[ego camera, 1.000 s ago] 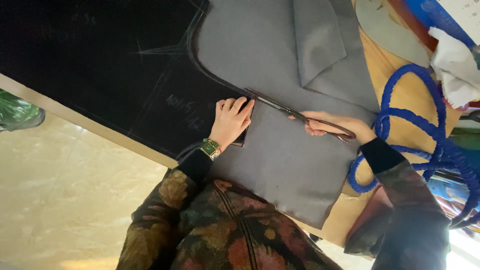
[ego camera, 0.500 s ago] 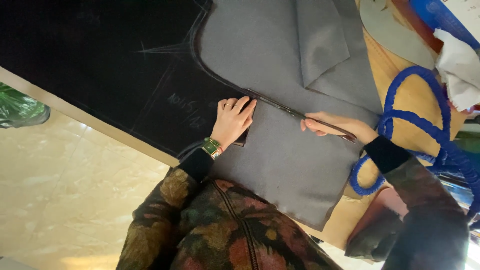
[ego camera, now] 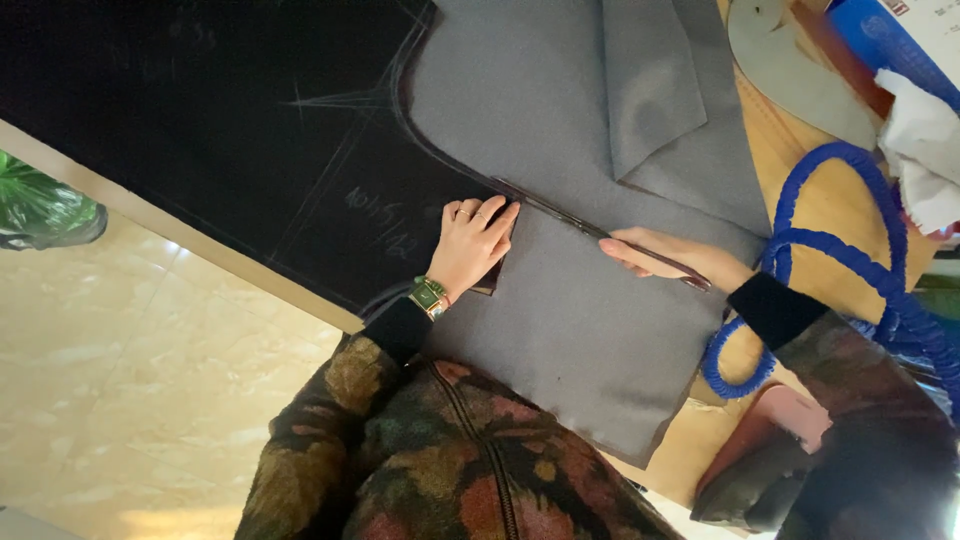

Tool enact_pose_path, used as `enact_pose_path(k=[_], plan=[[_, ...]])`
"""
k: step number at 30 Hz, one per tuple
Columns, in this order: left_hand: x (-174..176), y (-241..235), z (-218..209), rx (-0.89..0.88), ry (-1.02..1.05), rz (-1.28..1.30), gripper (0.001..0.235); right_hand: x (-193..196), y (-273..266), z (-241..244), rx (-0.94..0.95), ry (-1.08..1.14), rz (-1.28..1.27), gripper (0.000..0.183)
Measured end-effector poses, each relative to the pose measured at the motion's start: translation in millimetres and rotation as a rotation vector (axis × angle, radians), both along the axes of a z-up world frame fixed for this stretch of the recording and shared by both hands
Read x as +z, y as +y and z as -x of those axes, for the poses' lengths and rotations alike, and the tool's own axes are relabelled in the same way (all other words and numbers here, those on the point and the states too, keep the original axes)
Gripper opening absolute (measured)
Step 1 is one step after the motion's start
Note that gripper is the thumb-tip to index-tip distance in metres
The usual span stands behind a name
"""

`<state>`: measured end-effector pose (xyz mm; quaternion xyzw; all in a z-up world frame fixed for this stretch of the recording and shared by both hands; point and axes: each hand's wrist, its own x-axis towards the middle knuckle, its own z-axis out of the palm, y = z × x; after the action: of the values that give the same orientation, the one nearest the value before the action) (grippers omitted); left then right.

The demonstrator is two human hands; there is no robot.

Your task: A person cuts out a garment pattern piece from dark fabric using tailor's scissors and then marks additional lines on the fabric using a ruler and white chalk.

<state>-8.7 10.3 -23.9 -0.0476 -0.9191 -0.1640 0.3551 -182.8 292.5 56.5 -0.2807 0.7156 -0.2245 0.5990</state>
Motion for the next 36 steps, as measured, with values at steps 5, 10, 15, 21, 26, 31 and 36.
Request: enact_pose_path(k=[5,10,15,21,26,31,36], plan=[[-2,1,0,-0.001,0.007,-0.011,0.041,18,-10,0,0.003,0.083,-0.048,0.056],[-3,2,0,-0.007,0.007,-0.031,0.040,19,-11,1,-0.013,0.090,-0.090,0.059],[1,2,1,-0.014,0.024,-0.066,0.038,12,-17,1,-0.039,-0.006,-0.062,0.049],[-2,2,2,-0.002,0.054,-0.069,0.038,34,-58,1,-0.016,-0.033,-0.090,0.056],[3,2,2,0.002,0.058,-0.077,0.038,12,-55,-2,-0.017,0.003,-0.061,0.057],[5,3,2,0.007,0.069,-0.082,0.035,9,-55,-7,-0.074,-0.032,-0.041,0.060],[4,1,1,-0.003,0.064,-0.087,0.037,2,-57,-16,-0.093,-0.018,-0.048,0.056]])
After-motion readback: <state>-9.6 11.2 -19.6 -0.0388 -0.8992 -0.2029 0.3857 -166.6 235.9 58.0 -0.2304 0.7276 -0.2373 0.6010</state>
